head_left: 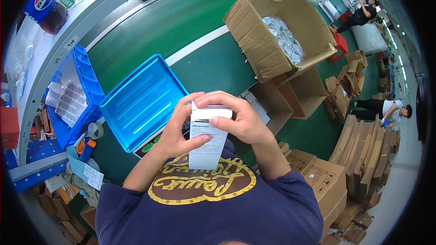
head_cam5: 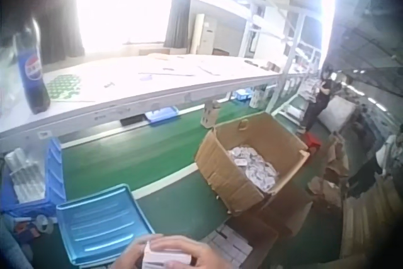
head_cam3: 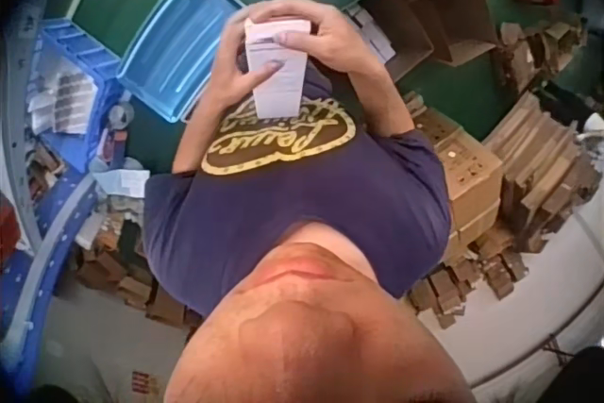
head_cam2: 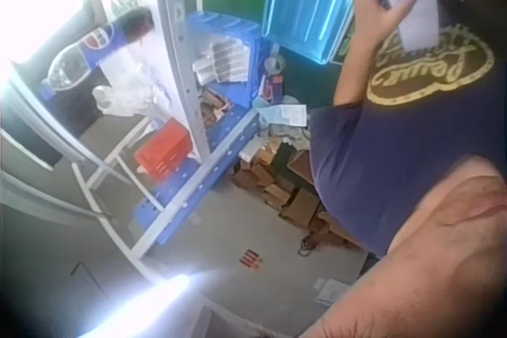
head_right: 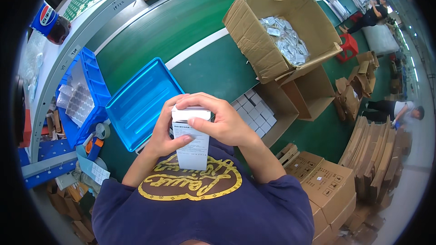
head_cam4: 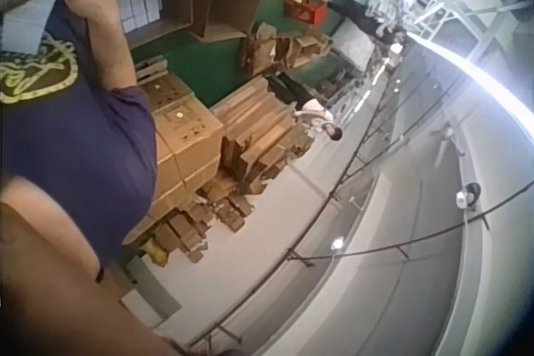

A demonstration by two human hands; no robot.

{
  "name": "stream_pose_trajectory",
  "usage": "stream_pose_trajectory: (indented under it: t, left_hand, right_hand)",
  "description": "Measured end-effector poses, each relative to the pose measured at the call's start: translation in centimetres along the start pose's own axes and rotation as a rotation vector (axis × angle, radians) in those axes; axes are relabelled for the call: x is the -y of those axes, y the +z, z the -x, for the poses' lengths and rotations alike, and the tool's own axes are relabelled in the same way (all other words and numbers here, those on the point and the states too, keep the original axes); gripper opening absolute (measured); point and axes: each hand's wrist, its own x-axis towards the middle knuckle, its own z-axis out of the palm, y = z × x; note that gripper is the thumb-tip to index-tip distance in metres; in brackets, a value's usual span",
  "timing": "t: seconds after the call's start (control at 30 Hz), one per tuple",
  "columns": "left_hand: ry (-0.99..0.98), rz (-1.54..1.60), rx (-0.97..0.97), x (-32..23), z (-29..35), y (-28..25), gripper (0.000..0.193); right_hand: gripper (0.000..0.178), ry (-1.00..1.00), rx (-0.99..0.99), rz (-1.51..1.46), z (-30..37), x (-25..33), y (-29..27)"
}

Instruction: Packing small product boxes into larger cardboard cartons and weighing them on a production floor scale.

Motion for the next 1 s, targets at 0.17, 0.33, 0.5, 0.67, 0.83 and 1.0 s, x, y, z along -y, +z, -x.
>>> stream_pose_trajectory:
  t: [0.17, 0.33, 0.5, 0.67, 0.83, 1.0]
  left_hand:
    - [0.186, 0.276, -0.185, 1.9, 1.3, 1.8, 0.069]
    - [-0.064, 0.113, -0.117, 1.1, 2.2, 0.8, 0.074]
    - [0.024, 0.01, -0.098, 1.0, 2.0, 0.5, 0.058]
    - [-0.141, 0.094, -0.346, 2.0, 2.9, -0.8, 0.045]
    - [-0.48, 0.011, -0.666, 6.6, 7.2, -12.9, 0.034]
    - [-0.547, -0.171, -0.887, 11.9, 14.4, -19.8, 0.037]
  right_hand:
    - [0.032, -0.064, -0.004, 0.052, 1.0, -2.2, 0.6]
    - [0.031, -0.142, -0.021, 0.193, 1.0, -3.4, 1.3]
    - [0.027, -0.127, 0.1, 0.219, 0.8, -3.6, 0.4]
    - [0.053, -0.08, -0.271, 0.123, 1.2, -5.9, 3.3]
    - [0.025, 0.212, -0.512, 0.096, 5.0, -7.7, -0.6]
    - [0.017, 0.143, -0.605, 0.214, 4.1, -5.4, -6.1]
